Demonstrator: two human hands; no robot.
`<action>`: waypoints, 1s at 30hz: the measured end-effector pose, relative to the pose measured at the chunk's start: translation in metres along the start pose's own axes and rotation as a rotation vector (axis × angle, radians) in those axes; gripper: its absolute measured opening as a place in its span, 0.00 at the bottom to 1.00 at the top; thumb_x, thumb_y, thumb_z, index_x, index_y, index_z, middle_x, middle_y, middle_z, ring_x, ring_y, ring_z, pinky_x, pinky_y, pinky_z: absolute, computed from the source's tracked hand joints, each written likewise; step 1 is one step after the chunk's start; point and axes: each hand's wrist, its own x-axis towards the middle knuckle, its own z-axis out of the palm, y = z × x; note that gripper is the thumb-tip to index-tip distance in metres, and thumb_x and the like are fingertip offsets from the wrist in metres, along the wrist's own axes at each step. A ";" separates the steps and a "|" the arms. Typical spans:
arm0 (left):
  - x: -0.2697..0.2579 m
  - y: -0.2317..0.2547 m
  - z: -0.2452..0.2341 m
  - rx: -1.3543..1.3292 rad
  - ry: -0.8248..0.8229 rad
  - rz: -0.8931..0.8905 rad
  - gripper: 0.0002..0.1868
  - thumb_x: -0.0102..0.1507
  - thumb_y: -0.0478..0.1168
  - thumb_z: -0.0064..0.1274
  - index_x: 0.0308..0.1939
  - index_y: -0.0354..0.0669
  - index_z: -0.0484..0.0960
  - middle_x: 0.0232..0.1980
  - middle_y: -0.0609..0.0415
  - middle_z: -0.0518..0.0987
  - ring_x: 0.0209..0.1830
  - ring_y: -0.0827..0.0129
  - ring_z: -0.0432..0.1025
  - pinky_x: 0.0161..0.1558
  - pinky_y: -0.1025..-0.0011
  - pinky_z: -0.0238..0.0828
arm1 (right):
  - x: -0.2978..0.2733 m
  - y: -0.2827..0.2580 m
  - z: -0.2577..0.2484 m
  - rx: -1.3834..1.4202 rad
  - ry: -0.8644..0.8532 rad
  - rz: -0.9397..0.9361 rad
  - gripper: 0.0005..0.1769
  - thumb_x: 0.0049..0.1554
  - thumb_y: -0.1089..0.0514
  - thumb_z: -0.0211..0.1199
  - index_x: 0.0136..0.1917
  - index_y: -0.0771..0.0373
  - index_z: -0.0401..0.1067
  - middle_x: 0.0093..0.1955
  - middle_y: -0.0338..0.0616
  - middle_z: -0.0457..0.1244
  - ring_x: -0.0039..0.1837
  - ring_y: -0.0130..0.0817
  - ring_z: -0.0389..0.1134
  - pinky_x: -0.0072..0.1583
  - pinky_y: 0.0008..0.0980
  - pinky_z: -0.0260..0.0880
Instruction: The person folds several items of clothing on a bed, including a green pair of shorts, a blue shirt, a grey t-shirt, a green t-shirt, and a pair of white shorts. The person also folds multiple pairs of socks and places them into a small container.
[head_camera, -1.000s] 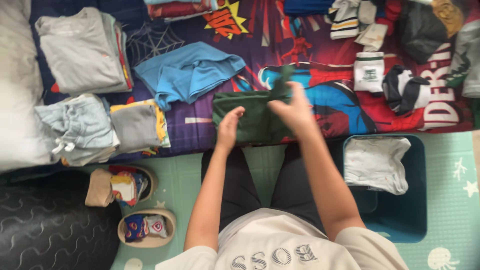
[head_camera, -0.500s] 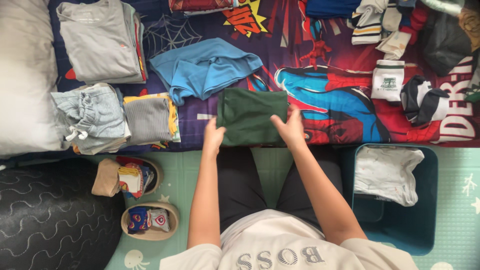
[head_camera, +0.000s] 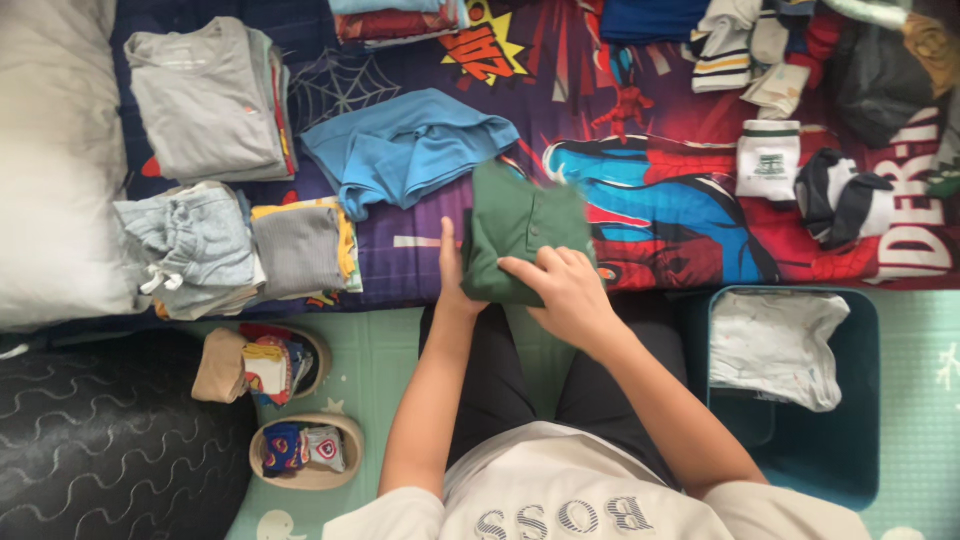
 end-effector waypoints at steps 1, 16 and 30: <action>0.012 -0.002 -0.003 0.009 -0.006 0.015 0.46 0.68 0.73 0.32 0.73 0.37 0.67 0.69 0.41 0.73 0.66 0.49 0.70 0.69 0.53 0.66 | -0.005 -0.002 -0.003 -0.073 0.054 -0.024 0.40 0.42 0.62 0.72 0.68 0.45 0.73 0.55 0.44 0.61 0.57 0.45 0.64 0.60 0.44 0.64; 0.056 -0.017 -0.094 1.043 0.386 0.193 0.41 0.71 0.57 0.51 0.78 0.41 0.52 0.75 0.54 0.62 0.75 0.64 0.56 0.70 0.63 0.53 | -0.008 0.134 0.122 -0.034 0.523 0.457 0.41 0.52 0.44 0.74 0.67 0.71 0.63 0.62 0.61 0.64 0.64 0.59 0.64 0.62 0.51 0.65; 0.055 -0.075 -0.002 1.008 0.006 -0.138 0.33 0.65 0.45 0.56 0.71 0.36 0.67 0.65 0.50 0.76 0.61 0.63 0.72 0.61 0.65 0.70 | -0.118 0.138 0.063 2.122 0.246 0.958 0.30 0.55 0.49 0.65 0.67 0.66 0.69 0.62 0.51 0.69 0.59 0.42 0.73 0.62 0.43 0.73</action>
